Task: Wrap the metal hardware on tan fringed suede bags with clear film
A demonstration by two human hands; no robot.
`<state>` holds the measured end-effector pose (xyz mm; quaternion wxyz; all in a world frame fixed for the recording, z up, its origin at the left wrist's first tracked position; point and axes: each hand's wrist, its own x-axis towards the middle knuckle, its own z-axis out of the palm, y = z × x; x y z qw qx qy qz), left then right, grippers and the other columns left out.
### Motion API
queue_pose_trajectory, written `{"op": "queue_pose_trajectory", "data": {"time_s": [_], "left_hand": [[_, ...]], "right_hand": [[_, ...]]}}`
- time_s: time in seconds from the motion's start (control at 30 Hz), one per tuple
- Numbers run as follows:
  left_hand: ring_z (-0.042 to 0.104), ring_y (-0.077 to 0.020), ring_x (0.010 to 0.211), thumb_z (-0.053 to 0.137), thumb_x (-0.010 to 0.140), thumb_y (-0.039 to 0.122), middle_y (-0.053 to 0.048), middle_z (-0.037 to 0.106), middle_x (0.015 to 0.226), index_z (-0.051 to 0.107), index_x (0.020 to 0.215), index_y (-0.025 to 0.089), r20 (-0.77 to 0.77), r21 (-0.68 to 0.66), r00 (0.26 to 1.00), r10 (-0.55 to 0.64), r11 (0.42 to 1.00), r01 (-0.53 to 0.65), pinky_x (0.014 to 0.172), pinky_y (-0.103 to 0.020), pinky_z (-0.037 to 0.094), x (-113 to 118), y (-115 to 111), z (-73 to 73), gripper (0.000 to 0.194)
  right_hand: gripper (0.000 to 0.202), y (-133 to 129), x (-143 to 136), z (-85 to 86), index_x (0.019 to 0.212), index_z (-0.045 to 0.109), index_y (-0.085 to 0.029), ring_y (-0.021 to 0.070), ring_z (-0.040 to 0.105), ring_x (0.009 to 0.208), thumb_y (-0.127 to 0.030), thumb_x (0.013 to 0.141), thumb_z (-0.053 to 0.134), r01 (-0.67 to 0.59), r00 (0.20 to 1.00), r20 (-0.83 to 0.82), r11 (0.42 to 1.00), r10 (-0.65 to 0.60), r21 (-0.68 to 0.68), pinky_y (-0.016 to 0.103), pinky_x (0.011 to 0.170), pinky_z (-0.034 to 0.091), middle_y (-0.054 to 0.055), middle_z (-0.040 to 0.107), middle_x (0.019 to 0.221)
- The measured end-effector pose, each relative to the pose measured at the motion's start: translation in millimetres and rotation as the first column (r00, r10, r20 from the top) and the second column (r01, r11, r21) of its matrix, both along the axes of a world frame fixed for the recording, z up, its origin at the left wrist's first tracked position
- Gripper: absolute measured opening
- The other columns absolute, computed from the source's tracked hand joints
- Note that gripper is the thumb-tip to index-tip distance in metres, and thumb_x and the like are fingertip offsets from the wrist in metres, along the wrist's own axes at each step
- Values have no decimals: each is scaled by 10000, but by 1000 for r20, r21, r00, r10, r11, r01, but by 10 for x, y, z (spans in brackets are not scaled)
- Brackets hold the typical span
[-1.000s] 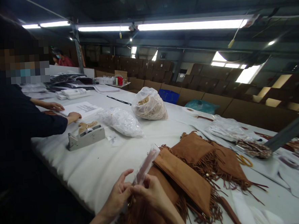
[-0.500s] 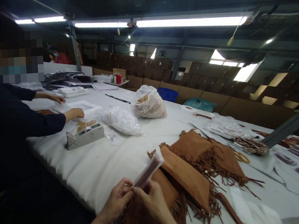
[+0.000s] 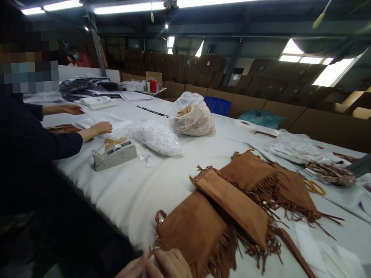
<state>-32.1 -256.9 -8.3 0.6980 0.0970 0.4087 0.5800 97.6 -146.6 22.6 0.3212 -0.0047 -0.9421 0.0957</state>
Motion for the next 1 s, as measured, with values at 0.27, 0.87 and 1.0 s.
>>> {"op": "queue_pose_trajectory", "data": {"time_s": [0.27,0.87,1.0], "left_hand": [[526,-112,444,676,667,381,10,599,593,539,835,149,-587,-92,808,-36,996,-23,433,-196,335,-338,-350,-258,318],[506,-124,607,669,622,198,16,581,622,583,688,134,-857,-79,515,-39,995,-57,545,-205,332,-508,-315,12,126],[468,-111,473,543,788,422,15,531,518,627,681,119,-826,-96,555,-99,995,35,456,-212,310,-540,-289,74,332]], "right_hand": [[384,146,2,-141,1250,494,-204,204,571,1073,-114,894,382,226,964,202,931,-171,-288,332,898,493,113,599,1192],[93,406,-455,257,770,518,-193,164,494,788,-204,862,511,24,843,520,955,139,-294,266,687,369,28,594,844],[96,411,-376,226,787,490,-202,136,509,739,-187,882,479,63,873,457,889,171,-453,228,657,358,-4,574,785]]}}
